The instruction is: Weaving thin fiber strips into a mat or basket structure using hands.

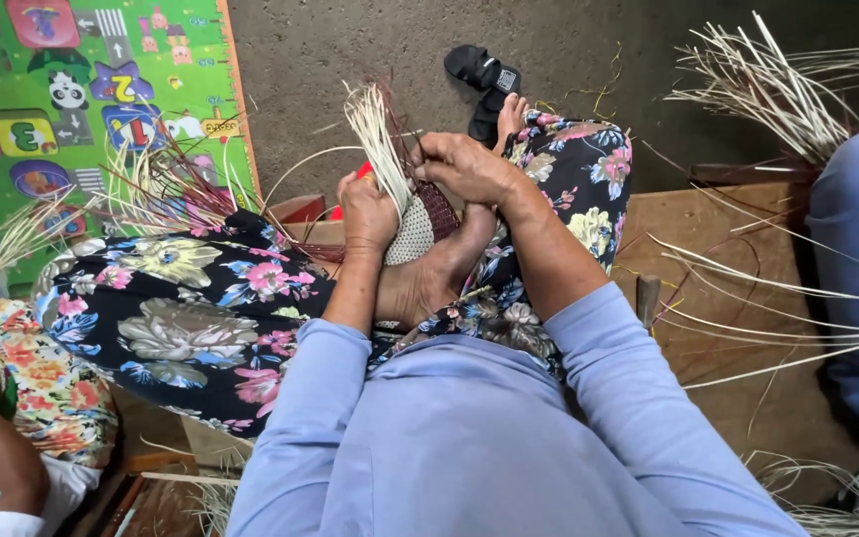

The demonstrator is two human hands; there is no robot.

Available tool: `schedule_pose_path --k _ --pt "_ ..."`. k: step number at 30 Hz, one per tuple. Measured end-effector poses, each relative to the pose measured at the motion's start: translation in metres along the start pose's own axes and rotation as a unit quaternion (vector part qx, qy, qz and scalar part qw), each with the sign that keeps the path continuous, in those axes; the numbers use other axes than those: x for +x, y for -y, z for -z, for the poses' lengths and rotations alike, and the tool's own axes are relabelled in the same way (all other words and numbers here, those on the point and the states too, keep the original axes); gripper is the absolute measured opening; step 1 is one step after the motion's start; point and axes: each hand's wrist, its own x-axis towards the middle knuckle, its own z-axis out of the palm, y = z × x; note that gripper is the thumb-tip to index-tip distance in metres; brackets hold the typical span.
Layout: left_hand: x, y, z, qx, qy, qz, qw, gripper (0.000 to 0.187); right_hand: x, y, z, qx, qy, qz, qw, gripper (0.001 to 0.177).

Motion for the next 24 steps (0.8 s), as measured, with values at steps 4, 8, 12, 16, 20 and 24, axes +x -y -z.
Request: schedule_pose_path --k 4,8,12,16,20,24 --pt "0.004 0.007 -0.01 0.027 0.035 0.041 0.998 0.017 -0.005 0.012 0.005 -0.074 0.016 0.023 0.997 0.014" --pt "0.008 0.016 -0.017 0.036 0.102 0.056 0.993 0.014 -0.003 0.017 0.01 -0.165 -0.042 0.1 0.98 0.019" --pt "0.006 0.01 -0.011 0.035 0.107 0.056 0.992 0.012 0.019 -0.017 -0.006 -0.296 -0.102 0.12 0.942 0.022" --pt "0.005 0.004 -0.012 0.047 0.066 0.051 0.995 0.017 0.021 -0.007 -0.008 -0.262 -0.125 0.117 0.95 0.012" --pt "0.002 -0.01 0.0 0.038 0.052 0.04 0.997 0.017 0.006 0.003 0.0 -0.154 -0.053 0.003 0.987 0.011" --pt "0.006 0.009 -0.01 0.007 0.042 0.053 0.998 0.022 0.007 -0.004 -0.002 -0.135 -0.035 -0.004 0.99 0.007"
